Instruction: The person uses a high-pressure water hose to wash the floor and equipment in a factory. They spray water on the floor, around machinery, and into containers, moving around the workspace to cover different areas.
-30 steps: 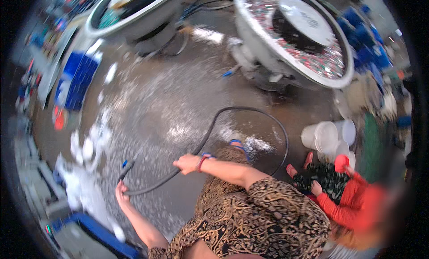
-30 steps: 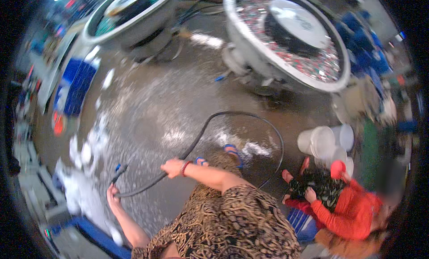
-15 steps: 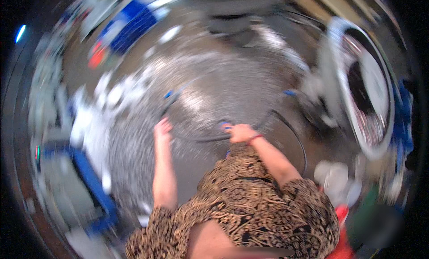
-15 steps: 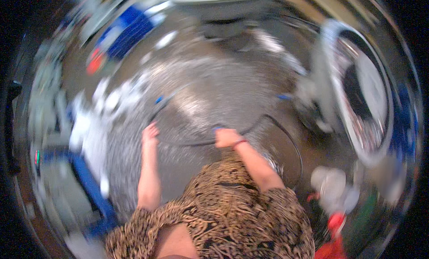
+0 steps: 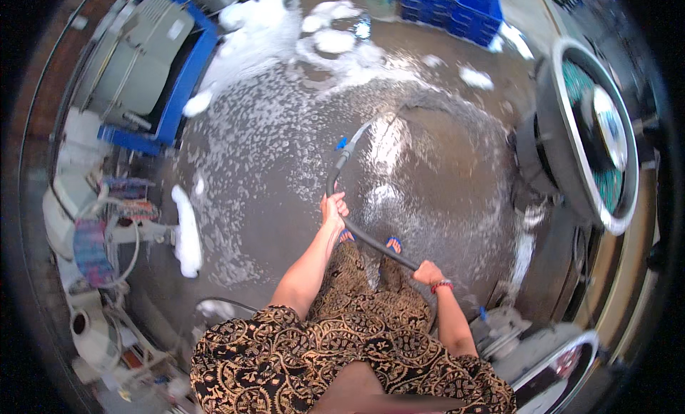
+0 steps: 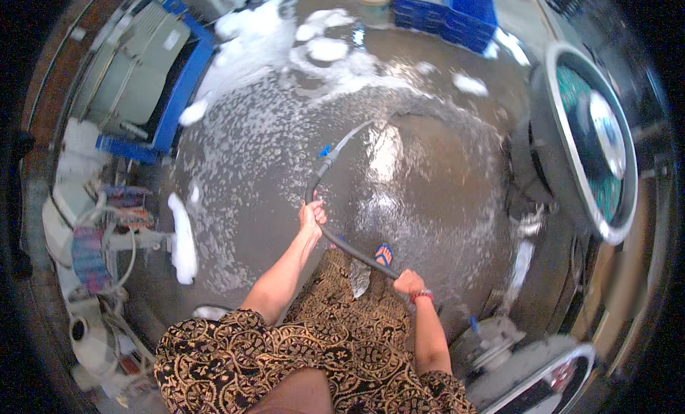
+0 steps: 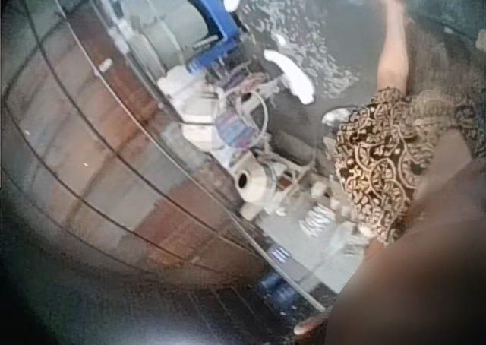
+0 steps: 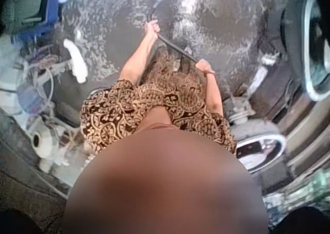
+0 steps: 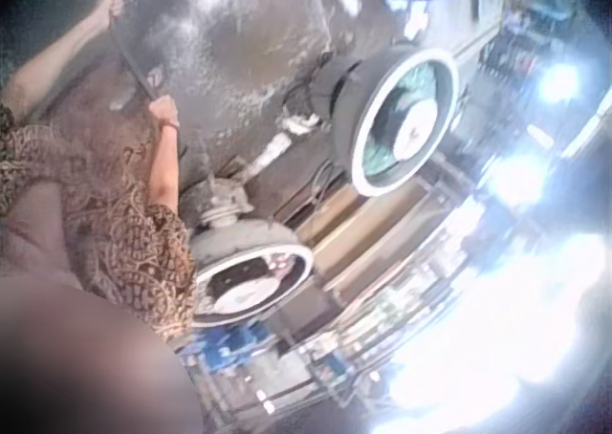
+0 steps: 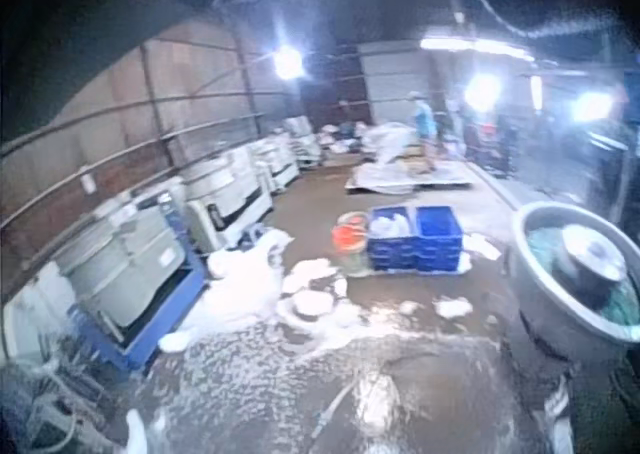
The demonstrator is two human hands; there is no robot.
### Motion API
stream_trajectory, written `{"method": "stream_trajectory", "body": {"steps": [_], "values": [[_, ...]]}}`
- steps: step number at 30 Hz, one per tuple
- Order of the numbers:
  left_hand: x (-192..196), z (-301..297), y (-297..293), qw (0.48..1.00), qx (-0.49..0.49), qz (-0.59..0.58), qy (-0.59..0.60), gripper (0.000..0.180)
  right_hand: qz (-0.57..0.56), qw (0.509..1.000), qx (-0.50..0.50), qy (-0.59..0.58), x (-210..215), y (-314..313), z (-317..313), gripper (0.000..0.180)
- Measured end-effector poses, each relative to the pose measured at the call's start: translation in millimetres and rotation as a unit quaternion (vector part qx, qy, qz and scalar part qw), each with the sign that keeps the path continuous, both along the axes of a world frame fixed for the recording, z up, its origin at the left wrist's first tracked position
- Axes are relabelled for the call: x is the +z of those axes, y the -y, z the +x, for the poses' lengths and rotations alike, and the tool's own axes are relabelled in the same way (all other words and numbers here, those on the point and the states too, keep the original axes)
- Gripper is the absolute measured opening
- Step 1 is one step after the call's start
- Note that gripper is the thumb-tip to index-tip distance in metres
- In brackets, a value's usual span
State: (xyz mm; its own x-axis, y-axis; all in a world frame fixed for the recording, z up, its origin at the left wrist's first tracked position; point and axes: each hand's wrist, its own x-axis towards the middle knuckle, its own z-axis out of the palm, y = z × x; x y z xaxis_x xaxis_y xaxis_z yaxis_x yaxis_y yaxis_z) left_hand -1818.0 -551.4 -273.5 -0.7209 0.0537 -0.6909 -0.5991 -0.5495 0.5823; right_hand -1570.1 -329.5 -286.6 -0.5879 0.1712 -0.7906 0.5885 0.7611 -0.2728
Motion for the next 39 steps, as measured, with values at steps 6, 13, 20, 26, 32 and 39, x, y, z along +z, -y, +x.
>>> {"method": "stream_trajectory", "body": {"steps": [6, 13, 20, 26, 32, 39], "values": [[10.3, -0.7, 60.2, 0.996, 0.078, 0.04, 0.021, 0.044, -0.032, 0.997, -0.001, 0.075, -0.1, 31.2, -29.7, 0.037], [34.6, -124.4, 114.0, 0.986, 0.14, 0.091, 0.01, 0.041, 0.03, 0.99, 0.031, -0.134, 13.9, 87.3, -127.8, 0.038], [81.4, -220.4, 153.7, 0.958, 0.268, 0.097, 0.041, 0.017, -0.058, 0.982, -0.089, -0.159, 82.7, 115.0, -239.6, 0.025], [101.6, -214.1, 257.6, 0.9, 0.41, 0.144, 0.042, 0.019, 0.008, 0.975, 0.104, -0.194, 98.6, 151.0, -377.6, 0.026], [50.0, -111.4, 330.5, 0.82, 0.543, 0.173, 0.049, 0.051, 0.039, 0.844, 0.464, -0.267, 63.9, 222.3, -470.6, 0.033], [-44.1, 72.6, 329.6, 0.677, 0.696, 0.212, 0.11, 0.031, -0.002, 0.681, 0.714, -0.162, 21.5, 347.3, -477.9, 0.027]]}}
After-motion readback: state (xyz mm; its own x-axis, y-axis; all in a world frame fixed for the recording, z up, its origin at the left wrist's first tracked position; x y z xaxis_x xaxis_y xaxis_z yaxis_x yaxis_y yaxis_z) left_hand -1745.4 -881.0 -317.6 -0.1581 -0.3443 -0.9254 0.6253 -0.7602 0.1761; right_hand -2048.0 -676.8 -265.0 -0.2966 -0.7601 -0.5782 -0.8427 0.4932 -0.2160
